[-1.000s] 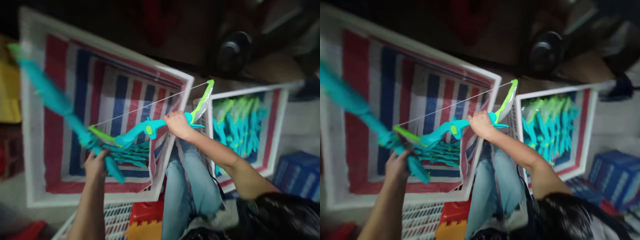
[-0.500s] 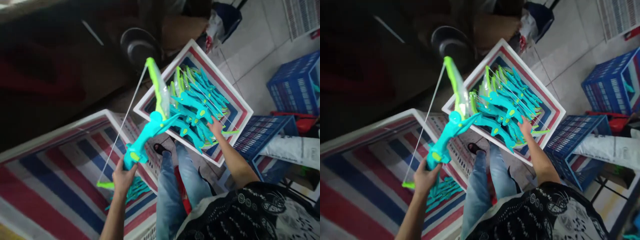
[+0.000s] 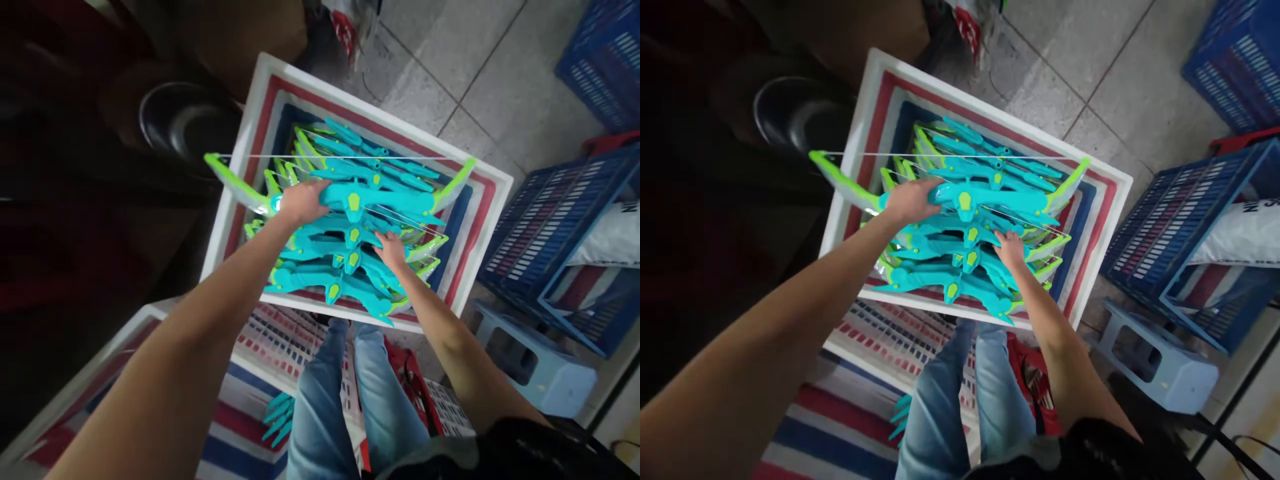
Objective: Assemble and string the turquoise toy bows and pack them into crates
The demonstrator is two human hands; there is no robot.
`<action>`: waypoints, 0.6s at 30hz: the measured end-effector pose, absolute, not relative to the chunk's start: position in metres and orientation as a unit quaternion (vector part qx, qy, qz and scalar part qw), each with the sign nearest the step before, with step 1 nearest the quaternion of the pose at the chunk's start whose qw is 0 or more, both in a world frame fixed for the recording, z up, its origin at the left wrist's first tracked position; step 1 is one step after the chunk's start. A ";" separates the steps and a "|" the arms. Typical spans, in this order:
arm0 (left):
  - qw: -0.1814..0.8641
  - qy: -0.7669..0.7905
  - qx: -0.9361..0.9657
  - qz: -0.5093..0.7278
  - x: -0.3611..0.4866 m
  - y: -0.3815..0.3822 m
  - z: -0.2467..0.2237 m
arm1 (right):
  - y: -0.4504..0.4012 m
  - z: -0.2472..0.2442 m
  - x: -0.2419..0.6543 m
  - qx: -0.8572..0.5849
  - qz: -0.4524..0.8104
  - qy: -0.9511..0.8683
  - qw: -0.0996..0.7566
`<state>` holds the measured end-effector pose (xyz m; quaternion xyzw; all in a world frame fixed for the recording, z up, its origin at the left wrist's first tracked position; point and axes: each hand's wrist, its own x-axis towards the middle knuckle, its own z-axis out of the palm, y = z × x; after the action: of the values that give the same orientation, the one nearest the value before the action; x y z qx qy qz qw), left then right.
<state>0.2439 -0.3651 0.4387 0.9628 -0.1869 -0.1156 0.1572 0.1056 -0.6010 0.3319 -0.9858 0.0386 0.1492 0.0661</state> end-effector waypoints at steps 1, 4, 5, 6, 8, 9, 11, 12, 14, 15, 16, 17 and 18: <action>0.139 -0.214 0.958 -0.132 0.260 -0.383 0.430 | -0.602 0.331 0.106 -0.986 0.151 0.035 0.066; 0.097 -0.269 0.941 -0.179 0.298 -0.426 0.398 | -0.603 0.328 0.107 -0.986 0.152 0.025 0.067; 0.091 -0.282 0.936 -0.191 0.306 -0.435 0.387 | -0.603 0.326 0.107 -0.986 0.151 0.023 0.068; 0.090 -0.293 0.931 -0.200 0.312 -0.442 0.377 | -0.604 0.325 0.107 -0.986 0.149 0.022 0.069; 0.098 -0.305 0.925 -0.204 0.319 -0.450 0.362 | -0.604 0.323 0.107 -0.987 0.146 0.023 0.070; 0.103 -0.307 0.925 -0.199 0.319 -0.452 0.358 | -0.604 0.323 0.107 -0.987 0.146 0.023 0.069; 0.117 -0.304 0.929 -0.175 0.312 -0.454 0.358 | -0.605 0.322 0.107 -0.987 0.144 0.023 0.064; 0.140 -0.294 0.932 -0.160 0.305 -0.454 0.362 | -0.605 0.321 0.108 -0.988 0.142 0.021 0.059; 0.214 -0.256 0.934 -0.131 0.280 -0.451 0.375 | -0.607 0.321 0.110 -0.990 0.134 0.015 0.046; 0.258 -0.229 0.932 -0.115 0.263 -0.446 0.382 | -0.608 0.321 0.112 -0.991 0.130 0.012 0.037; 0.299 -0.198 0.928 -0.098 0.242 -0.439 0.389 | -0.609 0.321 0.113 -0.992 0.125 0.007 0.027; 0.331 -0.165 0.926 -0.081 0.218 -0.429 0.396 | -0.611 0.321 0.114 -0.993 0.120 0.000 0.016; 0.356 -0.127 0.924 -0.064 0.190 -0.417 0.400 | -0.612 0.322 0.115 -0.994 0.112 -0.009 0.004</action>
<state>0.1898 -0.4165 0.3997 0.9237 -0.1270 -0.0638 0.3558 0.1153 -0.6121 0.3217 -0.9936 -0.0087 0.1124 0.0040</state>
